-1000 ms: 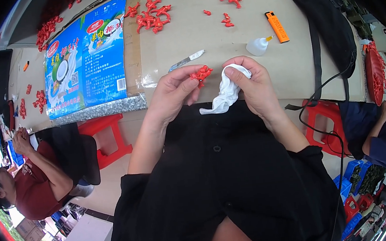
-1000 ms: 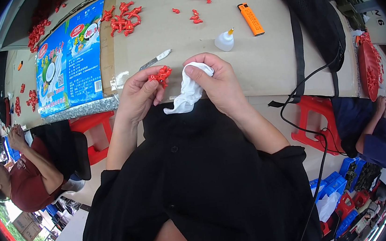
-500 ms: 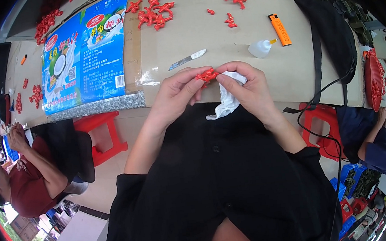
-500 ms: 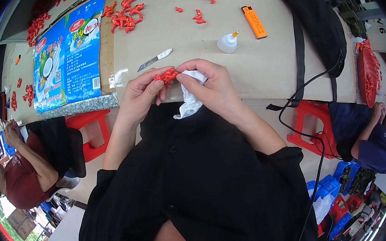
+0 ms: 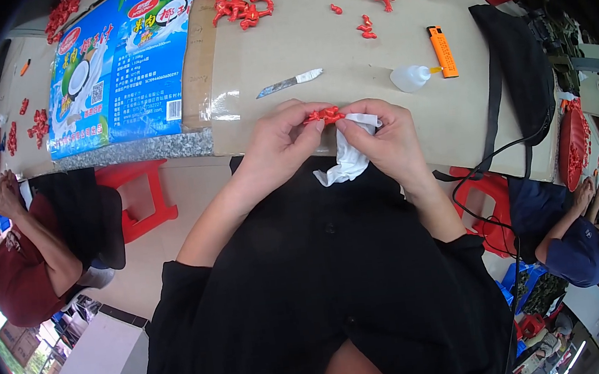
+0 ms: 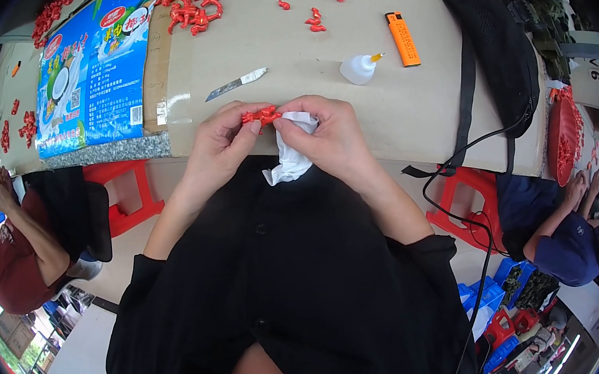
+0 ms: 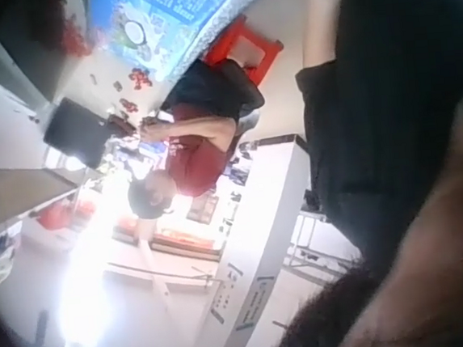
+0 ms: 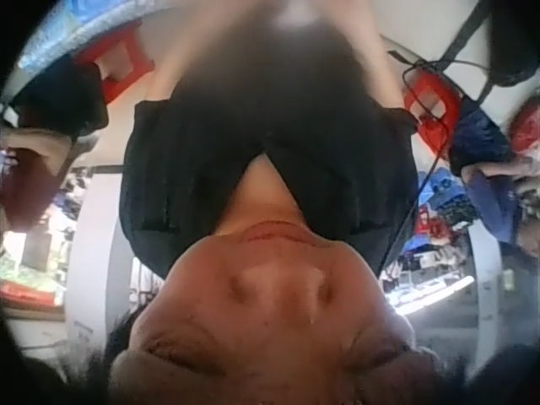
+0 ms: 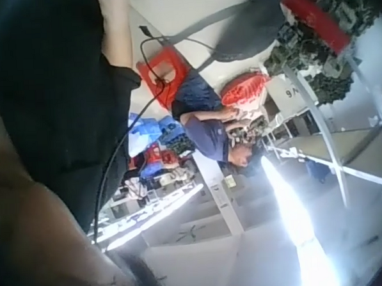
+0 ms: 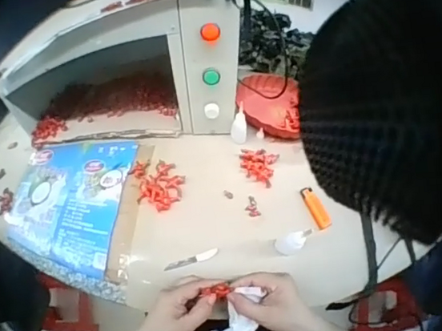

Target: The person assembles plastic figurines by applying glue from a squeeze bottle, joining small pieces together by hand, and wiping the figurines with a cloth.

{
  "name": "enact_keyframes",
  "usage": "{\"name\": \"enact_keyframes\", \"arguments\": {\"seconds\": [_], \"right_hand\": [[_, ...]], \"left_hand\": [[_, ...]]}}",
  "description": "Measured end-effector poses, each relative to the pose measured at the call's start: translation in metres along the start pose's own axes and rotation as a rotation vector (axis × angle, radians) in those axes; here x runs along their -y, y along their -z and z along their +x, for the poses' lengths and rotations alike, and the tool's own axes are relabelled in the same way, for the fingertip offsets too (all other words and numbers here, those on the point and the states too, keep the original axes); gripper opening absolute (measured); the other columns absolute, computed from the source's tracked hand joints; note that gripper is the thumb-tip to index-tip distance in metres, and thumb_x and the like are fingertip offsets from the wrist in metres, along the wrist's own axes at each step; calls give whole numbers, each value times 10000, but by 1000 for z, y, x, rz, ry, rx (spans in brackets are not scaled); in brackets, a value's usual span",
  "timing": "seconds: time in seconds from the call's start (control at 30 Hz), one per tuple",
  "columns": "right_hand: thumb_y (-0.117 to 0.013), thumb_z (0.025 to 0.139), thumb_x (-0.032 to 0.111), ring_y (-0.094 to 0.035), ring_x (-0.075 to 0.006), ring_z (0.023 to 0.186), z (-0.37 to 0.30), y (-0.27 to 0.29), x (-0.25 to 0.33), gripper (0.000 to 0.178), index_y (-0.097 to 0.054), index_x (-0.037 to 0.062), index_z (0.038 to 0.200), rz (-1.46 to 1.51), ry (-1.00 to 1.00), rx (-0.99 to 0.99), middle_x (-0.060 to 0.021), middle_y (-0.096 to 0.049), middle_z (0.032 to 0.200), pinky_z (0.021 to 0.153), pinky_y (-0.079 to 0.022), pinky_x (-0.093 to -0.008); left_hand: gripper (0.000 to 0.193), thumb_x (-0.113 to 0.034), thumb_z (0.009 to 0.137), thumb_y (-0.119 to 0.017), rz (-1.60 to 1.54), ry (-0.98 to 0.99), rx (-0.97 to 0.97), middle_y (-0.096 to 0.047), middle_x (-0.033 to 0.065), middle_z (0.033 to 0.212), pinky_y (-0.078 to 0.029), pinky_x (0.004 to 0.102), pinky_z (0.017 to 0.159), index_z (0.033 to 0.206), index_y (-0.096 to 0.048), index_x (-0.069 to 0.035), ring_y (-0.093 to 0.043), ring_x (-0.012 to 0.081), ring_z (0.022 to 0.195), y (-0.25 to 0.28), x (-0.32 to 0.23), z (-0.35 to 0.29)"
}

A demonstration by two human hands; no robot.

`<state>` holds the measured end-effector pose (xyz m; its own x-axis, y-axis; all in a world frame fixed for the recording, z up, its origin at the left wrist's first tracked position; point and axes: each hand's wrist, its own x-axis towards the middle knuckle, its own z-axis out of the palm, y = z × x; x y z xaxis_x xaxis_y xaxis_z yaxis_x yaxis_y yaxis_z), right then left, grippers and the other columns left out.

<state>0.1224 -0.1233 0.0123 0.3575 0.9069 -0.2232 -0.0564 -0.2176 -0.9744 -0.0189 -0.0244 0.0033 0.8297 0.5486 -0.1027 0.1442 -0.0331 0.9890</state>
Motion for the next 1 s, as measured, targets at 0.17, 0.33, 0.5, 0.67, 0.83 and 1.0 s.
{"name": "enact_keyframes", "arguments": {"seconds": [0.17, 0.33, 0.5, 0.67, 0.83, 1.0], "right_hand": [[-603, 752, 63, -527, -50, 607, 2, 3, 2, 112, -582, -29, 813, 19, -51, 23, -26, -586, 671, 530, -423, -192], [-602, 757, 87, -528, -55, 599, 4, 7, 2, 129, -577, -32, 803, -3, -94, 56, -29, -585, 659, 523, -421, -197], [-598, 755, 84, -513, -49, 590, 3, 7, 5, 122, -575, -30, 792, 6, -112, 94, -22, -575, 651, 517, -414, -196], [-593, 756, 79, -501, -42, 588, 3, 7, 4, 113, -576, -29, 784, 5, -92, 95, -16, -567, 645, 514, -408, -193], [-588, 757, 73, -498, -39, 588, 2, 7, 1, 107, -577, -29, 786, 7, -82, 102, -15, -567, 647, 511, -405, -191], [-582, 753, 69, -497, -38, 589, 1, 7, 0, 102, -577, -29, 784, 12, -73, 107, -17, -567, 648, 511, -403, -191]], "left_hand": [[193, -45, 831, -489, 0, 25, -10, -527, 39, 877, -383, 195, 642, 1000, -564, 13, -488, 74, 765, -2, -2, 1], [186, -47, 822, -502, 15, 39, -22, -524, 37, 869, -379, 191, 624, 985, -569, 12, -482, 68, 746, -4, -2, 2], [176, -60, 785, -537, 58, -36, -52, -514, 61, 775, -424, 211, 587, 942, -577, 9, -518, 92, 642, -5, 4, 1], [170, -49, 777, -538, 58, -66, -66, -508, 65, 764, -420, 214, 566, 932, -573, 11, -515, 102, 624, -8, 4, 3], [189, 9, 786, -502, 103, -26, -12, -510, 55, 844, -408, 186, 614, 966, -553, 39, -502, 77, 720, -6, 0, 1], [162, -34, 769, -531, 71, -98, -63, -505, 71, 767, -414, 219, 554, 921, -569, 9, -505, 114, 614, -9, 4, 2]]}}
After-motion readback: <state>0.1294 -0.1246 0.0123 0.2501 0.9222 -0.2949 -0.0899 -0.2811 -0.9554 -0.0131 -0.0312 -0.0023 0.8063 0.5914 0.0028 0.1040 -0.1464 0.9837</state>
